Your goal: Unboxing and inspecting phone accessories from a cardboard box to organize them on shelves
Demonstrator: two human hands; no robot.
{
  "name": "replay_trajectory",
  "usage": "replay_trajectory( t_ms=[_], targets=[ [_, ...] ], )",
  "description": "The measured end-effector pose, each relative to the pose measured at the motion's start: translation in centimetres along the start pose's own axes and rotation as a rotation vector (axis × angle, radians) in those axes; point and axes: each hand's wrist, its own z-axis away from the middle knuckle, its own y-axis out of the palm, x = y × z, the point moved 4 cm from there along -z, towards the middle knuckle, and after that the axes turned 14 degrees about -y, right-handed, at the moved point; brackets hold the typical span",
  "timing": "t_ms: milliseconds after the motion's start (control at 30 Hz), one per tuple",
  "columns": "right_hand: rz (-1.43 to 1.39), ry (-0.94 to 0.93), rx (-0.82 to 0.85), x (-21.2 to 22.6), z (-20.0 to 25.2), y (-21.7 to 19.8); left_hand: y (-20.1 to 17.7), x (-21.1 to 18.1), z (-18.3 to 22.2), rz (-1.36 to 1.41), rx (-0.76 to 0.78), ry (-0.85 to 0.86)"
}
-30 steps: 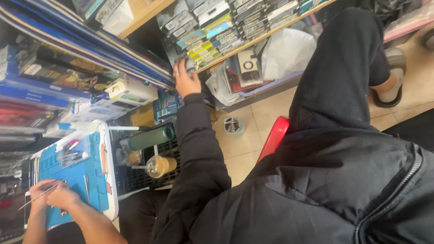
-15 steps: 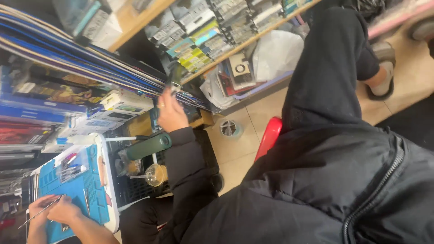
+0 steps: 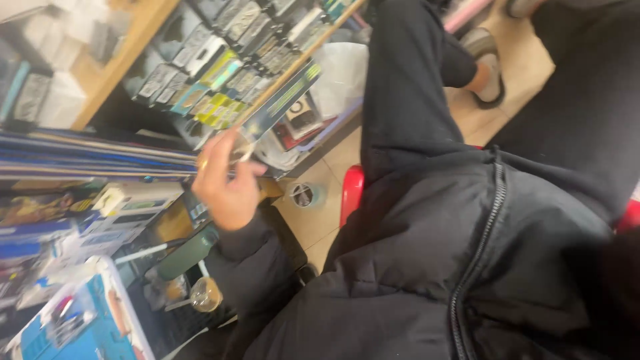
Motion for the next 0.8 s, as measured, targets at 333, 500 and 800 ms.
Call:
replay_trajectory(
  t_ms=[333,500,800],
  targets=[
    [-0.842,1.007,-0.085,-0.3,3.2,4.0,26.4,-14.3,0.2,0.537,0.203,0.149],
    [-1.506,1.063,-0.445,-1.9,3.7,4.5,33.4,-15.2,5.4,0.478,0.340,0.287],
    [-1.372,1.052,-0.859,-6.1,6.4,5.0,31.7,-14.7,4.2,0.637,0.528,0.036]
  ],
)
